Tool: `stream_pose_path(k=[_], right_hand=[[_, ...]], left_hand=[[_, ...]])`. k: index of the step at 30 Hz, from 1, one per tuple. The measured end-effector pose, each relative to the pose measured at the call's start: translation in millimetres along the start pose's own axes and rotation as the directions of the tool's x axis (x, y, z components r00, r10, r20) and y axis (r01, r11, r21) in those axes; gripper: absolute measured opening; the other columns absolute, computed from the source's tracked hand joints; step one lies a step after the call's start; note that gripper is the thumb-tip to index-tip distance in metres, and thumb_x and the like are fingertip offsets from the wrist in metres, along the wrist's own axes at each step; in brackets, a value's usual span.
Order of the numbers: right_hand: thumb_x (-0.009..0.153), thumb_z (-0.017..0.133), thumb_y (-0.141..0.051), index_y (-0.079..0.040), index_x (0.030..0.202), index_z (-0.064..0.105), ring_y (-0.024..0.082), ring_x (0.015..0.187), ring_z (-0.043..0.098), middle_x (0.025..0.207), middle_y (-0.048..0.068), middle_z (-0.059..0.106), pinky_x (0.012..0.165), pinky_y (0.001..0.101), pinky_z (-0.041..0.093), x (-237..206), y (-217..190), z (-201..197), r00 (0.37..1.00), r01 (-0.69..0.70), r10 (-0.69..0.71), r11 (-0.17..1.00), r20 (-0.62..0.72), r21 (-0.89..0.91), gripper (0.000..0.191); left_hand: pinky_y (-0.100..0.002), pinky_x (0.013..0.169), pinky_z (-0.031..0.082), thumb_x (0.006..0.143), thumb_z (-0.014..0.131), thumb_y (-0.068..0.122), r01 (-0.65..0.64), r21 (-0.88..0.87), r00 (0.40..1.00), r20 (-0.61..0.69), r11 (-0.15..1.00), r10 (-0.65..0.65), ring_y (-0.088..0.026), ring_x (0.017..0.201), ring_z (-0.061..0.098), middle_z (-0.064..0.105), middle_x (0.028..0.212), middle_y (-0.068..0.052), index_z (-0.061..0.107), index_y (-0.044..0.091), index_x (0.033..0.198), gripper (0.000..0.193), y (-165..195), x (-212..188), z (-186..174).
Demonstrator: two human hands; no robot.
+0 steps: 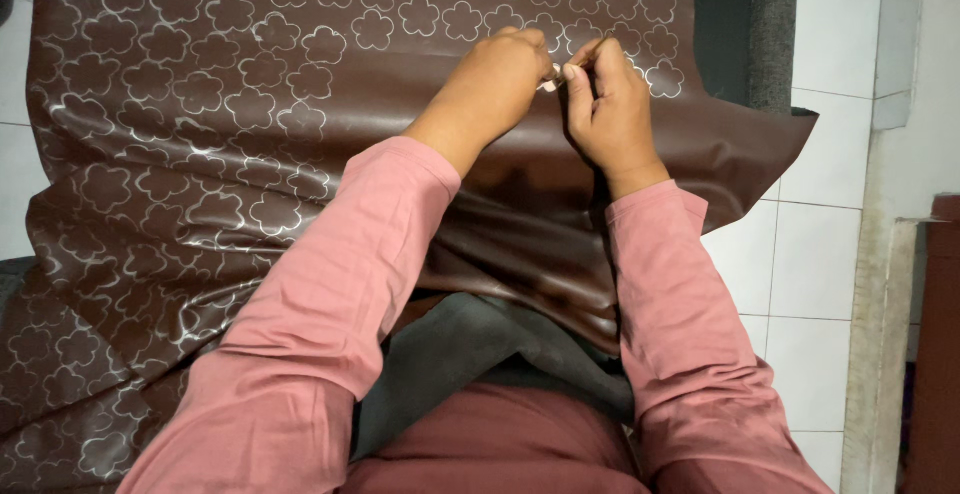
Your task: The person sits on the floor with a large sheet of brown patterned material spread out and traces around a small flower-shaped paper template with a wooden stylus, repositioning the template repeatedly to draw outlines onto the material.
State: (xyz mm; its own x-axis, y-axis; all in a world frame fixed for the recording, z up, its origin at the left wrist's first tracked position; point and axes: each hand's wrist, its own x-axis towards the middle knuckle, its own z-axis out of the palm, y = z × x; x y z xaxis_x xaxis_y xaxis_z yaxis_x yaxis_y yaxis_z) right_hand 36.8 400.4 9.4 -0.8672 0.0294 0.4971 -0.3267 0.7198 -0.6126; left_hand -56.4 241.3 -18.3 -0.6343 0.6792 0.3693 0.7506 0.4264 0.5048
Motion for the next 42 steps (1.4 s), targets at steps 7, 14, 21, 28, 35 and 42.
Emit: stream_pose_path(k=[7, 14, 21, 28, 35, 42], right_hand=[[0.104, 0.065, 0.0, -0.001, 0.105, 0.057, 0.028, 0.083, 0.073, 0.093, 0.014, 0.071, 0.074, 0.0344, 0.055, 0, -2, -1, 1.0, -0.003, 0.002, 0.999, 0.031, 0.043, 0.009], [0.106, 0.066, -0.002, -0.001, 0.108, 0.06, 0.023, 0.087, 0.075, 0.096, 0.012, 0.074, 0.077, 0.0304, 0.056, -1, -2, 0, 0.998, -0.026, 0.019, 0.991, 0.052, 0.13, 0.006], [0.112, 0.063, -0.004, -0.001, 0.115, 0.056, 0.018, 0.095, 0.071, 0.103, 0.01, 0.07, 0.087, 0.0294, 0.058, -6, 29, 7, 0.995, -0.101, 0.101, 0.933, 0.018, 0.344, 0.009], [0.112, 0.058, -0.001, -0.004, 0.113, 0.051, 0.014, 0.091, 0.067, 0.1, 0.006, 0.063, 0.088, 0.0311, 0.059, 18, 66, 11, 0.955, -0.26, 0.284, 0.661, 0.086, 0.704, 0.007], [0.112, 0.058, 0.001, -0.002, 0.114, 0.052, 0.012, 0.092, 0.065, 0.1, 0.005, 0.065, 0.088, 0.0276, 0.056, 18, 53, 20, 0.97, -0.236, 0.227, 0.793, 0.087, 0.562, 0.007], [0.11, 0.058, 0.001, -0.001, 0.112, 0.053, 0.011, 0.091, 0.065, 0.098, 0.005, 0.065, 0.084, 0.026, 0.055, 9, 34, 13, 0.977, -0.21, 0.207, 0.89, 0.052, 0.404, 0.006]], left_hand=[[-0.044, 0.082, 0.054, 0.082, 0.066, 0.001, 0.008, 0.043, 1.0, 0.014, 0.999, -0.009, -0.032, 0.099, 0.065, 0.068, 0.1, -0.009, 0.075, 0.007, 0.089, 0.013, 2, 2, -3], [-0.048, 0.083, 0.052, 0.084, 0.063, -0.001, 0.051, -0.073, 0.999, 0.019, 0.996, -0.05, -0.037, 0.1, 0.064, 0.071, 0.101, -0.011, 0.068, 0.007, 0.097, 0.016, 11, 1, -15], [-0.05, 0.083, 0.052, 0.088, 0.062, 0.0, 0.08, -0.128, 0.997, -0.01, 0.988, -0.082, -0.039, 0.098, 0.067, 0.073, 0.098, -0.012, 0.067, 0.007, 0.101, 0.016, 10, -1, -12], [-0.047, 0.083, 0.054, 0.085, 0.062, 0.005, 0.092, 0.031, 0.995, -0.031, 0.995, -0.091, -0.036, 0.101, 0.066, 0.069, 0.101, -0.014, 0.075, 0.008, 0.091, 0.014, 16, -8, -6], [-0.047, 0.094, 0.04, 0.09, 0.064, 0.028, 0.079, 0.179, 0.994, 0.056, 0.981, -0.09, -0.031, 0.107, 0.061, 0.068, 0.107, -0.012, 0.074, 0.002, 0.104, 0.031, 45, -25, -12], [-0.044, 0.103, 0.036, 0.086, 0.062, 0.062, 0.096, 0.327, 0.991, 0.059, 0.94, -0.122, -0.036, 0.127, 0.048, 0.054, 0.139, -0.026, 0.061, -0.014, 0.126, 0.086, 78, -31, -3]])
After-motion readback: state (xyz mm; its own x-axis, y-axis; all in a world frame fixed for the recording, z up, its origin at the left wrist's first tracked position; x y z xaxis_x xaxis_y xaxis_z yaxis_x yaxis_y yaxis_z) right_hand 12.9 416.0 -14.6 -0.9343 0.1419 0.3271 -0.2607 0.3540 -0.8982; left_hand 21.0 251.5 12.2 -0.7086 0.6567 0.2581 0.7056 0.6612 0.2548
